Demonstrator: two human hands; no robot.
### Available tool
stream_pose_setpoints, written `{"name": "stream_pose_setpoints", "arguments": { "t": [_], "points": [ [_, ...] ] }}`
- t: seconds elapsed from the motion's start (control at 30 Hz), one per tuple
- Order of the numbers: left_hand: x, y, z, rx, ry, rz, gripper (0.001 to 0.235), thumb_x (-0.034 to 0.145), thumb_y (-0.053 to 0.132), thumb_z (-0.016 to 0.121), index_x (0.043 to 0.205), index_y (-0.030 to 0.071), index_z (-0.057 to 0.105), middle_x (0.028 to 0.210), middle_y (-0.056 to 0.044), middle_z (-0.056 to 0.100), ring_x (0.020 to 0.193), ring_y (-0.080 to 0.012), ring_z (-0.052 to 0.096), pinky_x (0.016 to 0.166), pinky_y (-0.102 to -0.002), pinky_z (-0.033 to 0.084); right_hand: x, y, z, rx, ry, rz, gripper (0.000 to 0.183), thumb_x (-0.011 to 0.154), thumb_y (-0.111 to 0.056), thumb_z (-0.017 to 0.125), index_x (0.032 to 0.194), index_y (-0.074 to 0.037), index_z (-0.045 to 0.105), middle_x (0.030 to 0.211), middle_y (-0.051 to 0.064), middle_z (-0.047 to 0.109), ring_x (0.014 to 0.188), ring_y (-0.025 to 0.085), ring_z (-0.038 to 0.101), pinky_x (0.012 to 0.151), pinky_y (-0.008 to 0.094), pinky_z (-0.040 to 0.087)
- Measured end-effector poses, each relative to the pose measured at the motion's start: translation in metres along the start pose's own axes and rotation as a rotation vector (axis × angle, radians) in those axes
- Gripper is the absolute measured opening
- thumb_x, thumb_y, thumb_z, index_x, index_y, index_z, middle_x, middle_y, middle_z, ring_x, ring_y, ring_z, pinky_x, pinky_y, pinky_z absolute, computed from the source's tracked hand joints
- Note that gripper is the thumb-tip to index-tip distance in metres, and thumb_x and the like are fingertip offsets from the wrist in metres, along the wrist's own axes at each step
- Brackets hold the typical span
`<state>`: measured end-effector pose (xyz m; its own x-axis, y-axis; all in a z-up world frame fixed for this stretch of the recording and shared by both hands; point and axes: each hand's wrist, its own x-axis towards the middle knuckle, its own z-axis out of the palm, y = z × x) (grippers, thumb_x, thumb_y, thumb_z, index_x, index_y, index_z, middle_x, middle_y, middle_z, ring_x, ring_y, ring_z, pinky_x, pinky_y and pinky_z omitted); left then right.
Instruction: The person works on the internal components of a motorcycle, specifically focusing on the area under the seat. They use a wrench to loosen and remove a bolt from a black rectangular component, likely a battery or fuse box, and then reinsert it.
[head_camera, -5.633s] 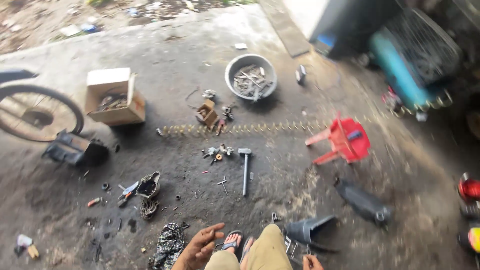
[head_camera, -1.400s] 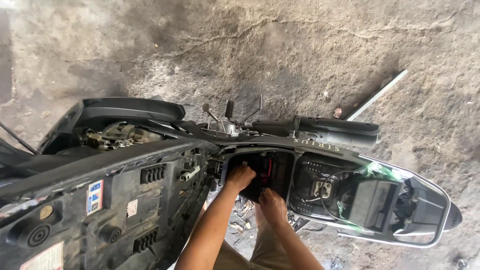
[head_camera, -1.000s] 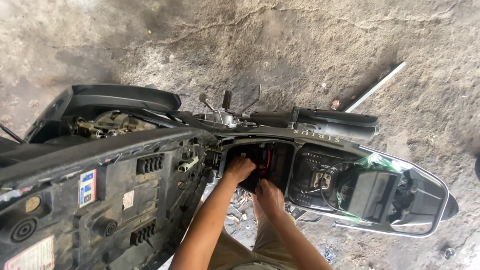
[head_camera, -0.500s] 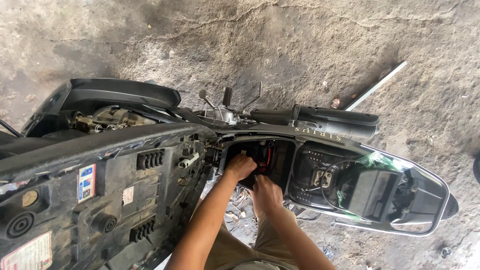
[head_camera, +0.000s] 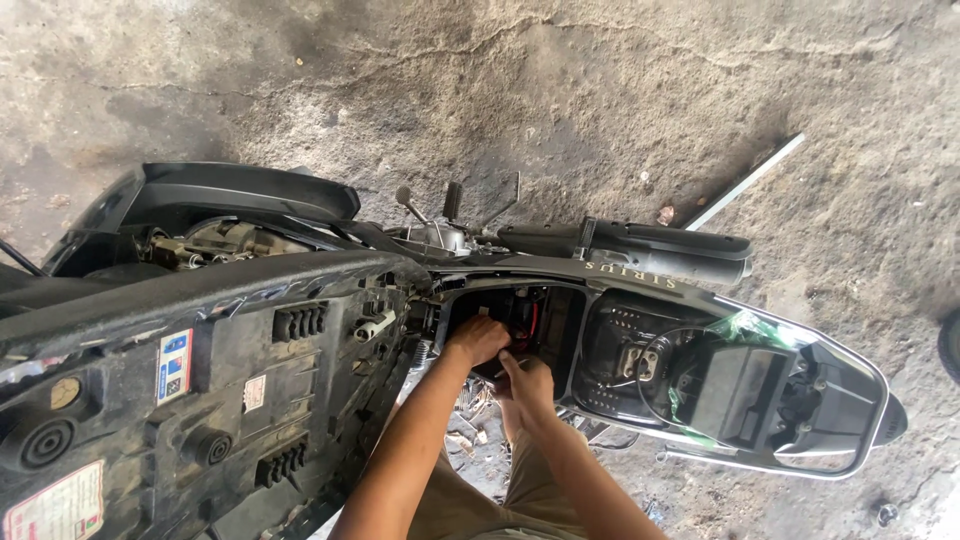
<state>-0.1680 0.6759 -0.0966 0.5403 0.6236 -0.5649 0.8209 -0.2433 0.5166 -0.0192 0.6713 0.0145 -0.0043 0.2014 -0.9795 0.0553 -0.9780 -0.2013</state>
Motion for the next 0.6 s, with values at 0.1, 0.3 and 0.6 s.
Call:
{"name": "stream_pose_setpoints", "arguments": {
  "t": [0.1, 0.3, 0.6],
  "points": [
    [0.011, -0.012, 0.030, -0.040, 0.085, 0.016, 0.019, 0.084, 0.010, 0.060, 0.077, 0.010, 0.077, 0.085, -0.015, 0.075, 0.082, -0.0358, 0.073, 0.076, -0.049, 0.058, -0.043, -0.027, 0.000, -0.682, 0.287, -0.715, 0.034, 0.093, -0.022, 0.068, 0.116, 0.003, 0.065, 0.105, 0.022, 0.065, 0.092, 0.038, 0.068, 0.077, 0.046, 0.056],
    [0.008, -0.010, 0.024, -0.068, 0.068, 0.013, 0.018, 0.086, 0.012, 0.060, 0.079, 0.008, 0.075, 0.088, -0.016, 0.074, 0.084, -0.0360, 0.073, 0.077, -0.049, 0.058, -0.059, -0.025, -0.001, -1.549, -0.035, -0.845, 0.033, 0.093, -0.027, 0.068, 0.113, -0.001, 0.064, 0.115, 0.014, 0.055, 0.113, 0.030, 0.054, 0.093, 0.039, 0.050],
    [0.005, -0.007, 0.021, -0.048, 0.019, 0.060, 0.020, 0.084, 0.011, 0.057, 0.084, 0.012, 0.077, 0.090, -0.014, 0.076, 0.087, -0.0355, 0.073, 0.079, -0.048, 0.059, 0.022, 0.016, -0.024, 0.057, 0.011, -0.255, 0.027, 0.095, -0.015, 0.074, 0.109, 0.008, 0.070, 0.087, 0.019, 0.073, 0.070, 0.030, 0.074, 0.068, 0.045, 0.063]
  ]
}}
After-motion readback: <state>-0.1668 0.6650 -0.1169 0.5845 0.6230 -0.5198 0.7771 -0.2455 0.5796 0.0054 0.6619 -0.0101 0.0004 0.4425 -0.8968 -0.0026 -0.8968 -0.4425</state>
